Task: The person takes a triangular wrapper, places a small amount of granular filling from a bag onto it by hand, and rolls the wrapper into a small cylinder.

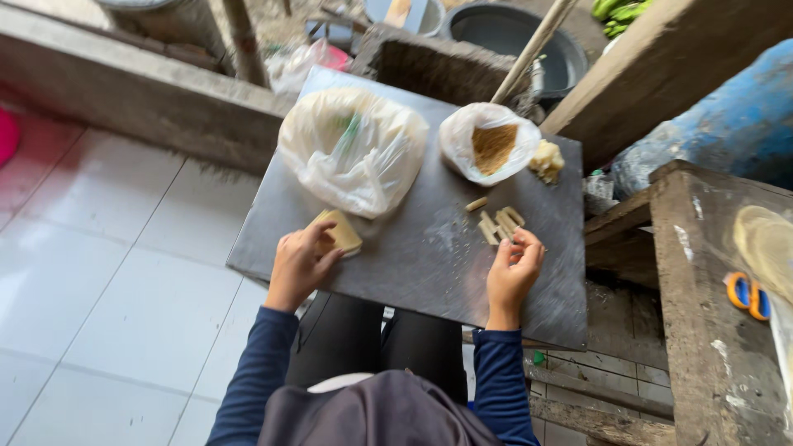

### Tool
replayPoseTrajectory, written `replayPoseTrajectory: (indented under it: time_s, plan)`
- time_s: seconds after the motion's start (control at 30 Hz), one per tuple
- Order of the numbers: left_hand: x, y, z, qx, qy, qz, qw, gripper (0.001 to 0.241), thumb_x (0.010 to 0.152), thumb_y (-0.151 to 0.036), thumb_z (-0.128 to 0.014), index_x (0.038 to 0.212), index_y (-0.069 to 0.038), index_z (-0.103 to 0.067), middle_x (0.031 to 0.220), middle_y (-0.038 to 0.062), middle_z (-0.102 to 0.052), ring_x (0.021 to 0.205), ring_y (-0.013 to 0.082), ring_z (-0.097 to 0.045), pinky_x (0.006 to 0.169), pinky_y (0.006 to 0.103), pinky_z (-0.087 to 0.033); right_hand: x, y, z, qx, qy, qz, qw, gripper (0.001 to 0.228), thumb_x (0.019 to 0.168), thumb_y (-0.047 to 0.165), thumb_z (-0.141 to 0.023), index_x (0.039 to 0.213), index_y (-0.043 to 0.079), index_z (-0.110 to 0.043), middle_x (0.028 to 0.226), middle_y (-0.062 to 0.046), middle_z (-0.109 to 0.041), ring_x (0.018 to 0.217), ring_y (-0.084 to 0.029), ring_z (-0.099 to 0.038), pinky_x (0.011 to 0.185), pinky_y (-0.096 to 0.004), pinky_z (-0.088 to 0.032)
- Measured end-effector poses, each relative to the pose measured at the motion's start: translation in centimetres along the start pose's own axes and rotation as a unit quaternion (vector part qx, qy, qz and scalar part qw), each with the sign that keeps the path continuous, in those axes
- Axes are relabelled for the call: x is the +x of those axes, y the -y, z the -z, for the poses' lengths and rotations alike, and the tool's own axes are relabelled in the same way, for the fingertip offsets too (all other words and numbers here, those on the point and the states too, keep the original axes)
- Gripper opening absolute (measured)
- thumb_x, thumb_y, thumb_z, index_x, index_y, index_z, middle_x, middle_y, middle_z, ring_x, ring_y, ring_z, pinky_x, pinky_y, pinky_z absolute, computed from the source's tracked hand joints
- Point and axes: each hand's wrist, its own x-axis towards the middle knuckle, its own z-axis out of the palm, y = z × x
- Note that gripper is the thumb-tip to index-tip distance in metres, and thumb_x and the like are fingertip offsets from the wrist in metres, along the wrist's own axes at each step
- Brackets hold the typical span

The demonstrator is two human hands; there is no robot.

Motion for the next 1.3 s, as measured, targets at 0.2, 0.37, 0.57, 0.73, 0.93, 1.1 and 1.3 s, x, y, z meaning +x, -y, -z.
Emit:
replayPoseTrajectory:
  time_s: [0.2,0.37,0.57,0.73,0.93,1.1,1.3]
  plan:
    - [-0.2,0.5,-0.9,-0.012,0.006,0.040,0.999,0.029,0.093,-0.014,-0.071,0.122,-0.016,-0.067,0.096,0.001,-0.074,0.099,0.0221,-0.068,0.096,0.0386,-0.043,-0.1,0.1,0.2,0.010,0.022,-0.013,1.000,0.028,0.097,-0.001,-0.068,0.124,0.003,-0.061,0.114,-0.009,-0.060,0.088,-0.016,-0.059,0.074,-0.030,-0.049]
    - [-0.7,0.1,-0.3,0.007,0.000,0.001,1.000,0.040,0.086,-0.019,-0.077,0.123,-0.015,-0.065,0.100,0.001,-0.072,0.105,0.0230,-0.066,0.098,0.0412,-0.040,-0.4,0.2,0.3,0.012,0.038,-0.011,0.999,0.026,0.102,0.000,-0.067,0.127,0.003,-0.059,0.119,-0.010,-0.059,0.094,-0.016,-0.060,0.081,-0.030,-0.050]
    - [0.0,-1.0,-0.6,0.072,0.007,-0.047,0.996,0.042,0.082,-0.022,-0.081,0.121,-0.017,-0.066,0.103,-0.001,-0.072,0.108,0.0231,-0.065,0.097,0.0417,-0.040,-0.4,0.1,0.2,0.010,0.040,-0.001,0.999,0.026,0.102,0.000,-0.067,0.127,0.003,-0.060,0.118,-0.009,-0.059,0.094,-0.015,-0.058,0.081,-0.030,-0.050]
    - [0.5,-0.9,-1.2,0.035,0.029,-0.018,0.999,0.033,0.090,-0.016,-0.076,0.122,-0.018,-0.068,0.099,-0.003,-0.073,0.106,0.0211,-0.066,0.099,0.0408,-0.042,-0.4,0.2,0.1,0.015,0.047,-0.004,0.999,0.026,0.102,0.000,-0.067,0.127,0.003,-0.060,0.117,-0.008,-0.061,0.093,-0.015,-0.058,0.080,-0.029,-0.049]
    - [0.4,-1.3,-1.3,-0.171,-0.052,0.108,0.978,0.031,0.097,-0.005,-0.066,0.128,-0.009,-0.062,0.105,0.009,-0.070,0.101,0.0232,-0.068,0.094,0.0364,-0.052,-0.4,0.5,0.0,0.023,0.049,-0.006,0.999,0.025,0.102,0.000,-0.066,0.127,0.004,-0.060,0.115,-0.008,-0.063,0.092,-0.014,-0.059,0.080,-0.029,-0.049]
    - [-0.1,-4.3,-4.6,-0.364,-0.337,0.088,0.864,0.028,0.113,-0.003,-0.054,0.139,-0.011,-0.050,0.124,0.009,-0.057,0.115,0.0243,-0.060,0.104,0.0366,-0.056,-0.4,0.6,0.1,0.024,0.046,0.000,0.999,0.026,0.103,-0.001,-0.066,0.127,0.003,-0.059,0.114,-0.008,-0.063,0.091,-0.014,-0.058,0.082,-0.029,-0.049]
    - [0.0,-9.3,-10.0,-0.072,-0.014,-0.166,0.983,0.028,0.095,-0.006,-0.062,0.123,-0.009,-0.063,0.111,0.010,-0.064,0.111,0.0272,-0.062,0.103,0.0426,-0.047,-0.4,0.8,0.2,0.024,0.054,0.012,0.998,0.025,0.104,0.000,-0.065,0.128,0.003,-0.059,0.116,-0.008,-0.063,0.095,-0.014,-0.059,0.083,-0.029,-0.051]
